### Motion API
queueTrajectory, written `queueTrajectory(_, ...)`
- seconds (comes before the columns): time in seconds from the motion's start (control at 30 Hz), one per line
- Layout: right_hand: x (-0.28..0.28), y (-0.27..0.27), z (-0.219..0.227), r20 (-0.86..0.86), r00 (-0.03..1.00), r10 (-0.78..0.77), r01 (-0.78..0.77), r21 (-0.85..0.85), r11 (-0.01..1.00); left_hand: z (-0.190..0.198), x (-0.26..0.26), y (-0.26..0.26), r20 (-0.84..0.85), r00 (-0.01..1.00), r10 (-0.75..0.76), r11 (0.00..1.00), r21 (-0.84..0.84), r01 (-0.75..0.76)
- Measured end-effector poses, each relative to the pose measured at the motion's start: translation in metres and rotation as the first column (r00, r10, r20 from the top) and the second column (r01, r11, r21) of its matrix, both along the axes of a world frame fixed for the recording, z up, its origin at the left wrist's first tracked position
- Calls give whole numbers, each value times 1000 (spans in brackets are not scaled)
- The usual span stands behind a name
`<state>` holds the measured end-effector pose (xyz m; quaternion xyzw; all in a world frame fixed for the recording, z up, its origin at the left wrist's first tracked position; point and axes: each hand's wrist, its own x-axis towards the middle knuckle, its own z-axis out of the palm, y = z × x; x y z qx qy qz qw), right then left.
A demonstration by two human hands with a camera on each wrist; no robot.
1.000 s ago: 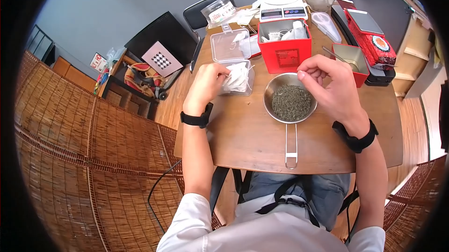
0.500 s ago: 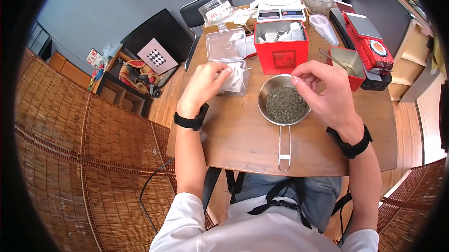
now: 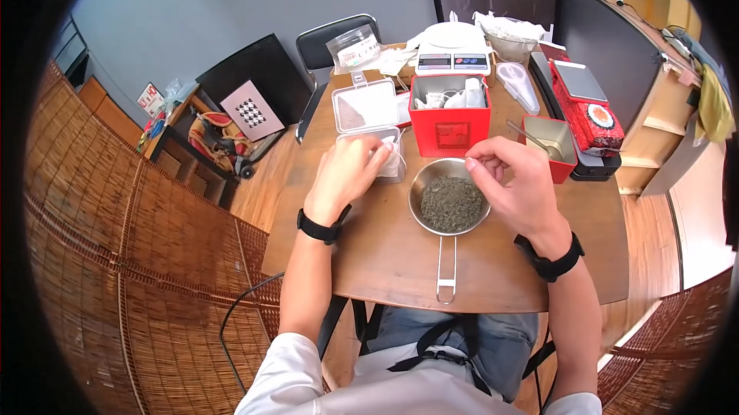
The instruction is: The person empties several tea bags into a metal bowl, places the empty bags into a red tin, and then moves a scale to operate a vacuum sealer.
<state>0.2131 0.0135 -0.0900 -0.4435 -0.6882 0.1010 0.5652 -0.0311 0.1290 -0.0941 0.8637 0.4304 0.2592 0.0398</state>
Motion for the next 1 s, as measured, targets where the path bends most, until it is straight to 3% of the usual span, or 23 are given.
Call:
queueTrajectory(0.07, 0, 1, 0, 0, 1000, 6, -6, -11, 1000, 1, 2, -1, -132, 990, 45, 977, -199, -71)
queueTrajectory(0.1, 0, 0, 0, 13, 1000, 12, -12, -19, 1000, 4, 2, -3, -127, 991, 45, 979, -193, -69)
queueTrajectory(0.27, 1, -1, 3, 0, 999, 40, -40, -31, 999, 43, 14, -5, 153, 988, -27, 997, 82, 14)
queueTrajectory(0.3, 2, -2, 4, 11, 999, 38, -37, -22, 999, 51, 23, 4, 193, 965, -175, 980, 130, 152)
queueTrajectory(0.37, -1, -4, 4, 15, 999, 30, -30, -18, 999, 71, 47, 19, 170, 941, -294, 955, 22, 295)
queueTrajectory(0.43, -1, -4, 6, 29, 999, 29, -29, 2, 1000, 70, 74, 51, 96, 895, -436, 900, 38, 434)
queueTrajectory(0.6, -1, -3, 2, -29, 999, 40, -41, -32, 999, 56, 136, 90, -13, 954, -299, 936, -200, 291)
queueTrajectory(0.63, 0, -2, 0, -24, 999, 29, -30, -46, 998, 59, 140, 88, -5, 954, -301, 937, -189, 295)
queueTrajectory(0.7, 1, 0, -1, -14, 999, 29, -29, -28, 999, 61, 148, 83, 10, 972, -236, 916, -332, 226)
queueTrajectory(0.97, 2, -1, 1, -1, 1000, 29, -29, -51, 998, 57, 147, 88, 65, 960, -273, 873, -403, 276)
queueTrajectory(1.0, 3, -2, 1, -5, 1000, 27, -27, -56, 998, 54, 145, 93, 84, 949, -303, 885, -345, 313)
